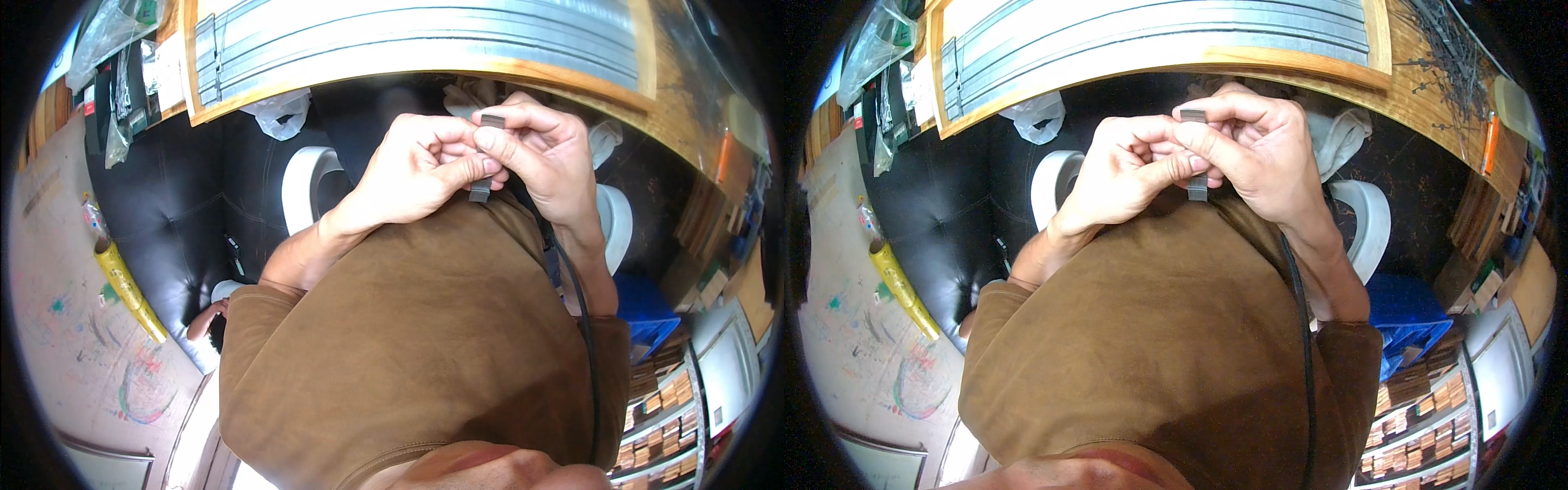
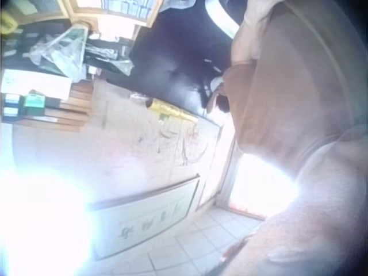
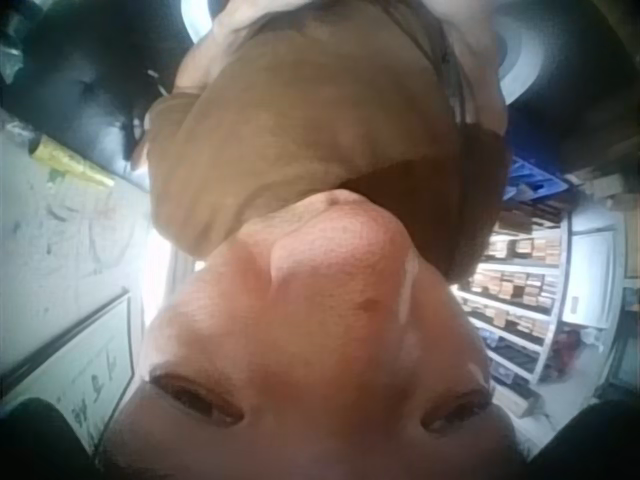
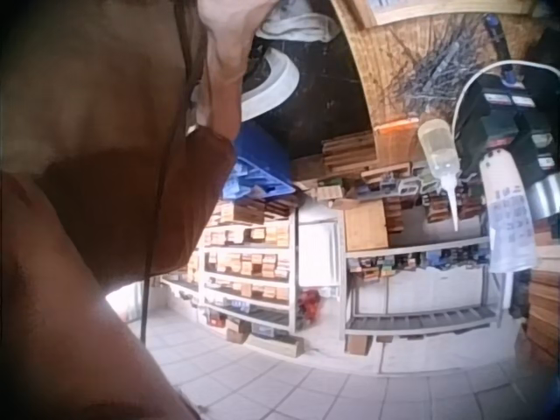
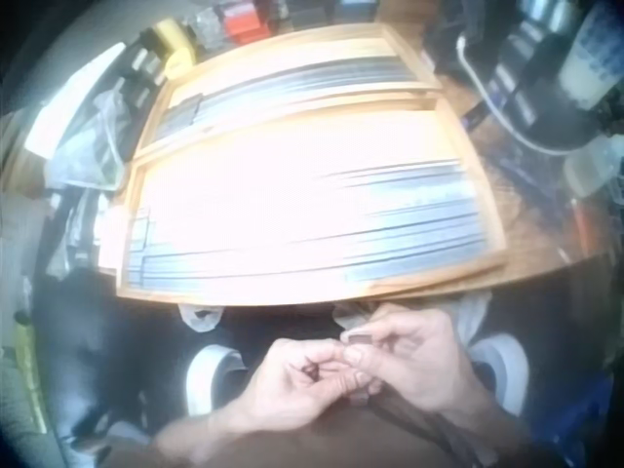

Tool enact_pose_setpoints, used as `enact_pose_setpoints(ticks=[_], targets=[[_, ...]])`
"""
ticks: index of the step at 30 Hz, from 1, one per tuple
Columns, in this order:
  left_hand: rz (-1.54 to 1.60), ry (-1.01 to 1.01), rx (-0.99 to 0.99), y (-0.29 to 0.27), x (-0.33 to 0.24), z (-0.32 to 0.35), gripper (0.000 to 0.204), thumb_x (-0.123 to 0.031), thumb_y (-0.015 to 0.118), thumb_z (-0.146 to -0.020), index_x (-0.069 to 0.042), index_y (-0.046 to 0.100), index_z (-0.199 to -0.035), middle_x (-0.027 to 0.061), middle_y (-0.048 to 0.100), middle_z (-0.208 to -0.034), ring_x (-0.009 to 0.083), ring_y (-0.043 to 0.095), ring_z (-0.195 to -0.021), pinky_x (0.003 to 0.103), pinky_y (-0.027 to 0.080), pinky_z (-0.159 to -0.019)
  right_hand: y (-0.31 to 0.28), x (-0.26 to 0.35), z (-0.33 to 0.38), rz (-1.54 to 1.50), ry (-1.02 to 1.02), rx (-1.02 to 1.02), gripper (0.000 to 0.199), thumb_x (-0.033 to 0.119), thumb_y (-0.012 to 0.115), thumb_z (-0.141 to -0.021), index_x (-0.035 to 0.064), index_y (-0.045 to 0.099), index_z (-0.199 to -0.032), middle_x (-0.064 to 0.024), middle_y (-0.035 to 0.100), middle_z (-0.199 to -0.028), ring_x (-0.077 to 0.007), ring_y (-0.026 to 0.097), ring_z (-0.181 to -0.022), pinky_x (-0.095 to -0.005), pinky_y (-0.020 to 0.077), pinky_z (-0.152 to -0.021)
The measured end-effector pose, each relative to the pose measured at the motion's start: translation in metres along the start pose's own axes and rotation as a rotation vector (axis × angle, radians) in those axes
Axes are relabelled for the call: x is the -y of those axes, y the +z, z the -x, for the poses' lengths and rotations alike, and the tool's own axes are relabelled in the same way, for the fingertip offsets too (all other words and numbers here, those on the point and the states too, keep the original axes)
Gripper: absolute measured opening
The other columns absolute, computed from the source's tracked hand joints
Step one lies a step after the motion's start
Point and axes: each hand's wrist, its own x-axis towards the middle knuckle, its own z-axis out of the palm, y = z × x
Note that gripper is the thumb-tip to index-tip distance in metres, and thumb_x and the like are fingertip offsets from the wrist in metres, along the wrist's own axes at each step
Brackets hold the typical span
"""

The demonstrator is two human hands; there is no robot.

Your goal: The person holds a small metal bracket and repeatedly inserts and removes a pin or clip to join or separate its parts. The hands manipulate the bracket and pin continuously without completing a final assembly.

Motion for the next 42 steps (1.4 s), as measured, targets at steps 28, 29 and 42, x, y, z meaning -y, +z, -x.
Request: enact_pose_setpoints(ticks=[28, 29, 42], targets=[[0.042, -0.11, 0.008, 0.0, -0.008, 0.005, 0.014, -0.007, 0.067, -0.094, 0.001, 0.071, -0.105, 0.0082, 0.074, -0.088, 0.0131, 0.072, -0.08, 0.022, 0.055, -0.069, 0.003, -0.004, 0.001, 0.0, 0.024, -0.002, 0.013, 0.004, 0.069, -0.091, -0.0064, 0.068, -0.098, -0.0046, 0.063, -0.079, -0.0046, 0.059, -0.061, -0.0157, 0.0463, -0.049], [0.058, -0.126, 0.007, 0.0, -0.008, 0.005, 0.015, -0.008, 0.067, -0.094, 0.001, 0.071, -0.105, 0.0081, 0.074, -0.088, 0.0132, 0.072, -0.079, 0.021, 0.055, -0.068, 0.003, -0.004, 0.0, -0.009, 0.027, 0.002, 0.013, 0.004, 0.069, -0.092, -0.0063, 0.068, -0.099, -0.0046, 0.063, -0.078, -0.0047, 0.059, -0.061, -0.0158, 0.0465, -0.049], [0.049, -0.028, 0.007, -0.001, -0.002, 0.006, 0.016, -0.003, 0.064, -0.095, 0.002, 0.07, -0.108, 0.0092, 0.073, -0.09, 0.0125, 0.07, -0.082, 0.023, 0.055, -0.073, 0.002, -0.006, 0.0, 0.025, -0.051, 0.022, 0.014, 0.0, 0.069, -0.09, -0.0077, 0.069, -0.102, -0.0048, 0.06, -0.083, -0.005, 0.058, -0.062, -0.016, 0.0466, -0.051]])
